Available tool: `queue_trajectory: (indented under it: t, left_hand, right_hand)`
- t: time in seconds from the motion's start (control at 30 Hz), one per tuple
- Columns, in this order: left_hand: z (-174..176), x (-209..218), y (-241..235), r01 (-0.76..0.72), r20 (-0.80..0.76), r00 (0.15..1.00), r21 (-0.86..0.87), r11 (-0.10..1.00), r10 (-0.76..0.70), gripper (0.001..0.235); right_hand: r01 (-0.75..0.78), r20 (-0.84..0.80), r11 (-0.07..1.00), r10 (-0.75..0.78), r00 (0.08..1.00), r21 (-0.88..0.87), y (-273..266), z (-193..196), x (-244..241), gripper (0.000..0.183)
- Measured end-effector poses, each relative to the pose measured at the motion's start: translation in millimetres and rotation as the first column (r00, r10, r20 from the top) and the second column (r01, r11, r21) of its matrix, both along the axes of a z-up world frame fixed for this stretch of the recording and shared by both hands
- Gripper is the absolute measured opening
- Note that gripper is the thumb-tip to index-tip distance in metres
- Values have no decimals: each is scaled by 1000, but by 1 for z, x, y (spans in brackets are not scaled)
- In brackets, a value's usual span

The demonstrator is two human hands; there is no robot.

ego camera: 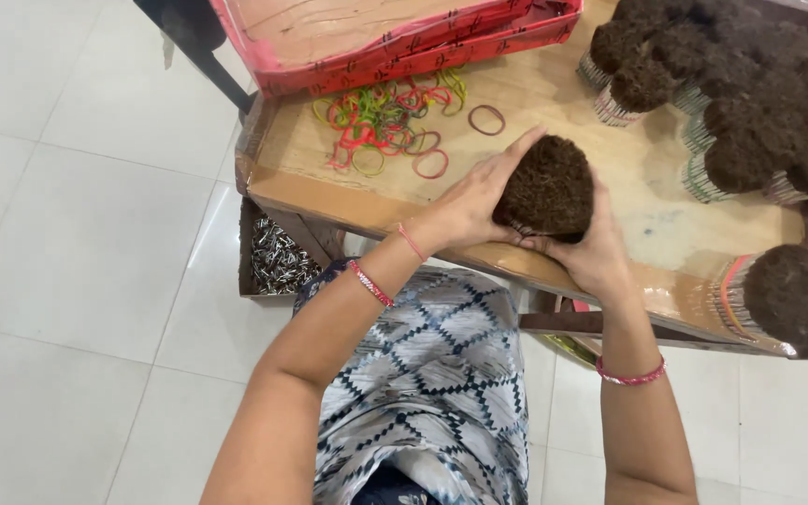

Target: The person repeatedly picks up bundles of incense sticks, wraps them with rubber bands, and places them on a tray. The person handles the bundles one at a time, securing each with a rubber band before moving to the next.

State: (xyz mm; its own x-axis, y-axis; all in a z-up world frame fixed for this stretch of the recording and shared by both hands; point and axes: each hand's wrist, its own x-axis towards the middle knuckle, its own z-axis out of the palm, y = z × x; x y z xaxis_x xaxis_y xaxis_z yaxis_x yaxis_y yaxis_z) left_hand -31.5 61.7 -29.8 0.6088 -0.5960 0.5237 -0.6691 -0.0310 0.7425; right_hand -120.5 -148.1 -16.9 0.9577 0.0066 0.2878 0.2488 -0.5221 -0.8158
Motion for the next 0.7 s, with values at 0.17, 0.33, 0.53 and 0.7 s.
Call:
queue_trajectory:
  t: [0.17,0.33,0.53,0.7]
  left_hand:
    - [17,-19,34,-107,10,994,17,994,107,100]
    - [10,-17,91,-531,53,847,134,837,529,30]
    - [15,-10,84,-490,590,760,243,837,274,33]
    - [63,-63,61,-236,195,958,116,965,211,32]
  right_hand:
    - [-51,19,993,49,999,108,-6,-6,-12,121]
    - [-67,177,889,-17,984,453,-20,-32,-17,97]
    - [134,390,936,-262,883,327,-1,-39,-42,56]
    - [-7,376,970,-89,922,245,65,5,-73,57]
